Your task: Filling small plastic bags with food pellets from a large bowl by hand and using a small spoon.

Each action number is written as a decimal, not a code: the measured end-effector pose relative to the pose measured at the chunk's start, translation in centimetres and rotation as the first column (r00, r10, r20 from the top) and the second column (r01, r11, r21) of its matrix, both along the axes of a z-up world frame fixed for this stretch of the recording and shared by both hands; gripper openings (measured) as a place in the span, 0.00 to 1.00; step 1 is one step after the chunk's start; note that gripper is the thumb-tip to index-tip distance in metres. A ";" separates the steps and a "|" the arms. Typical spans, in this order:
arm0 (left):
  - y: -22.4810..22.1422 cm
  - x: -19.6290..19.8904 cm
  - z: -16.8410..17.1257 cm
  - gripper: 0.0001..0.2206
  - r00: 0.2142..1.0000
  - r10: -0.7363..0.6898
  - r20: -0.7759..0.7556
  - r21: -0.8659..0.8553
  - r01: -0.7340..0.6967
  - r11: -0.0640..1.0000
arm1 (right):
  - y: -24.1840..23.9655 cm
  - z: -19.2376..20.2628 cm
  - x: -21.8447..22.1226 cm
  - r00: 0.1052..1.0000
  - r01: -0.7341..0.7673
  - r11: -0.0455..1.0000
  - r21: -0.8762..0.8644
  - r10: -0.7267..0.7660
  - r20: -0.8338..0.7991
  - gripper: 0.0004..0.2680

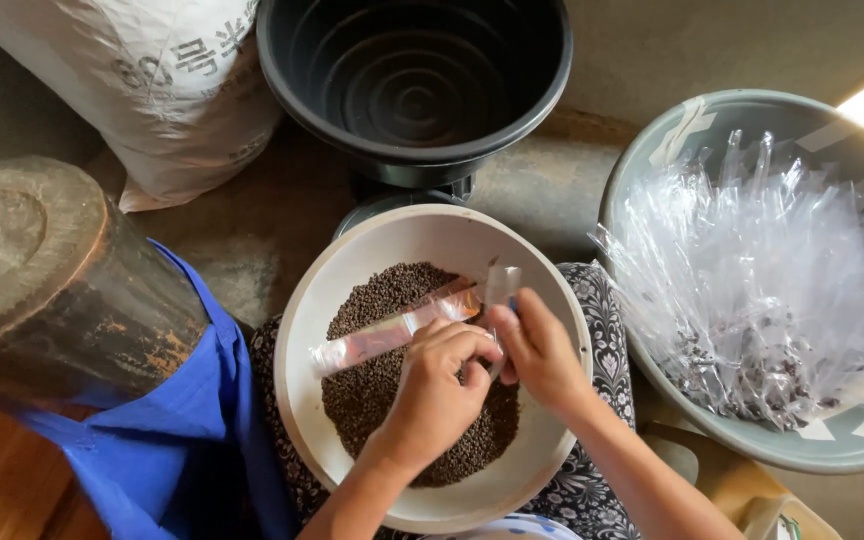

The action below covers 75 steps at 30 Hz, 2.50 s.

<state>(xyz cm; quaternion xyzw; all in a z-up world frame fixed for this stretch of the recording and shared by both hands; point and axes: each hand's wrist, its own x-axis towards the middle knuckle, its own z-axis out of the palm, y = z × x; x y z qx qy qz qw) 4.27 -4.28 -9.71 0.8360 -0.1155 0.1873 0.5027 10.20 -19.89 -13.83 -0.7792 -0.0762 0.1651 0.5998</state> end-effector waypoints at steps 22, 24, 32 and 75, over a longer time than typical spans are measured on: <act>2.1 -0.7 -2.4 0.20 0.949 -0.183 -0.255 -0.156 0.146 0.977 | -0.8 0.8 -1.8 0.980 -0.076 0.974 0.215 0.112 -0.163 0.11; 2.5 0.3 -4.5 0.10 0.965 -0.155 -0.212 -0.233 0.104 0.967 | -0.1 0.3 -2.6 0.985 -0.170 0.986 -0.006 0.169 -0.028 0.07; 6.9 5.0 2.3 0.03 0.956 0.292 -0.037 -0.483 -0.273 0.832 | -2.7 0.9 -2.2 0.908 -0.271 0.957 -0.102 0.289 0.304 0.02; 3.3 5.6 -2.2 0.07 0.994 0.064 -0.091 0.006 -0.064 0.998 | -4.9 -0.1 4.2 0.996 0.092 0.991 0.099 -0.092 -0.005 0.15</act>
